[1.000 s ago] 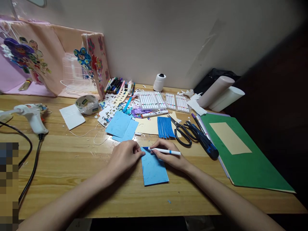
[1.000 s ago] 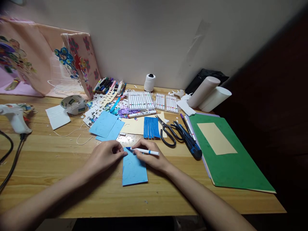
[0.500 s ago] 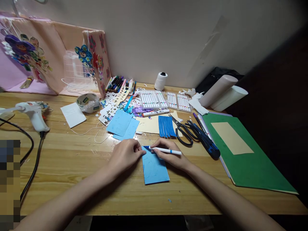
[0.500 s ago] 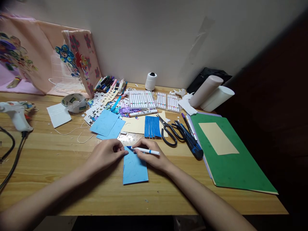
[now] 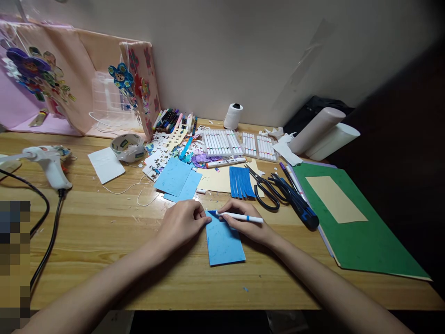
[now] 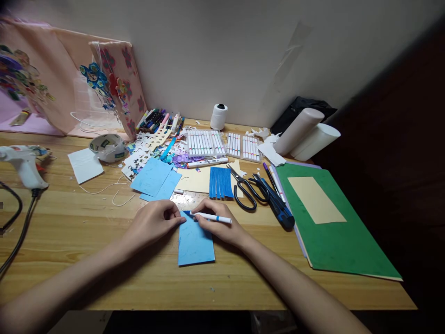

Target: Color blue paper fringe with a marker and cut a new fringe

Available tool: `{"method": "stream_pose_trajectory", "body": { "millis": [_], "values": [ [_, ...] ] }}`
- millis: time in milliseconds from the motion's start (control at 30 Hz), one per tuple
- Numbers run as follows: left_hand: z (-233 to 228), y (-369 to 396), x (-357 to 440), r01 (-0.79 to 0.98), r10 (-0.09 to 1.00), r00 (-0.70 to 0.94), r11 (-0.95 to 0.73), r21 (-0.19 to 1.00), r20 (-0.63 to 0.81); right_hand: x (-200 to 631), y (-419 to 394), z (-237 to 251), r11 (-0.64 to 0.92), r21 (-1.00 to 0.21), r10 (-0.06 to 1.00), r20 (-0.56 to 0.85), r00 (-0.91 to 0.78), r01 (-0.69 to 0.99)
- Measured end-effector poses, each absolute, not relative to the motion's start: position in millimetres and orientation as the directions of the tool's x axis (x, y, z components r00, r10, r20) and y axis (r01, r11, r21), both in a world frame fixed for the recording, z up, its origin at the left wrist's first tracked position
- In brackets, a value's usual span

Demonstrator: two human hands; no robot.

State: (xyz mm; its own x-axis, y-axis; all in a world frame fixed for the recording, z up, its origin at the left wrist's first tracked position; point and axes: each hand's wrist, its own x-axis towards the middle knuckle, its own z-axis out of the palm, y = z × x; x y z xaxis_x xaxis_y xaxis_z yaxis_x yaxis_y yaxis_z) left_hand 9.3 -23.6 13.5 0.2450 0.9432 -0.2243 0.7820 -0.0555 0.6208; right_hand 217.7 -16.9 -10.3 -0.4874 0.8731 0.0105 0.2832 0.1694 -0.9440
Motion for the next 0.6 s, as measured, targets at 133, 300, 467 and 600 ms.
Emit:
{"method": "stream_pose_trajectory", "body": {
  "millis": [133, 300, 467, 600],
  "values": [
    [13.2, -24.2, 9.3, 0.769, 0.946, 0.254, -0.07, 0.636, -0.203, 219.1, -16.6, -13.3, 0.095, -0.968, 0.901, -0.014, -0.434, 0.23],
    [13.1, -26.6, 10.4, 0.749, 0.944, 0.306, -0.157, 0.644, -0.126, 219.8, -15.1, -17.9, 0.071, -0.972, 0.911, -0.03, -0.412, 0.226],
    [13.5, -26.5, 7.9, 0.752, 0.907, 0.412, -0.284, 0.595, -0.089, 219.9, -15.0, -16.7, 0.09, -0.964, 0.91, -0.023, -0.414, 0.251],
    [17.2, -26.1, 6.1, 0.714, 0.747, 0.66, -0.59, 0.375, -0.079, 220.3, -15.1, -15.9, 0.1, -0.96, 0.911, -0.017, -0.411, 0.262]
  ]
}}
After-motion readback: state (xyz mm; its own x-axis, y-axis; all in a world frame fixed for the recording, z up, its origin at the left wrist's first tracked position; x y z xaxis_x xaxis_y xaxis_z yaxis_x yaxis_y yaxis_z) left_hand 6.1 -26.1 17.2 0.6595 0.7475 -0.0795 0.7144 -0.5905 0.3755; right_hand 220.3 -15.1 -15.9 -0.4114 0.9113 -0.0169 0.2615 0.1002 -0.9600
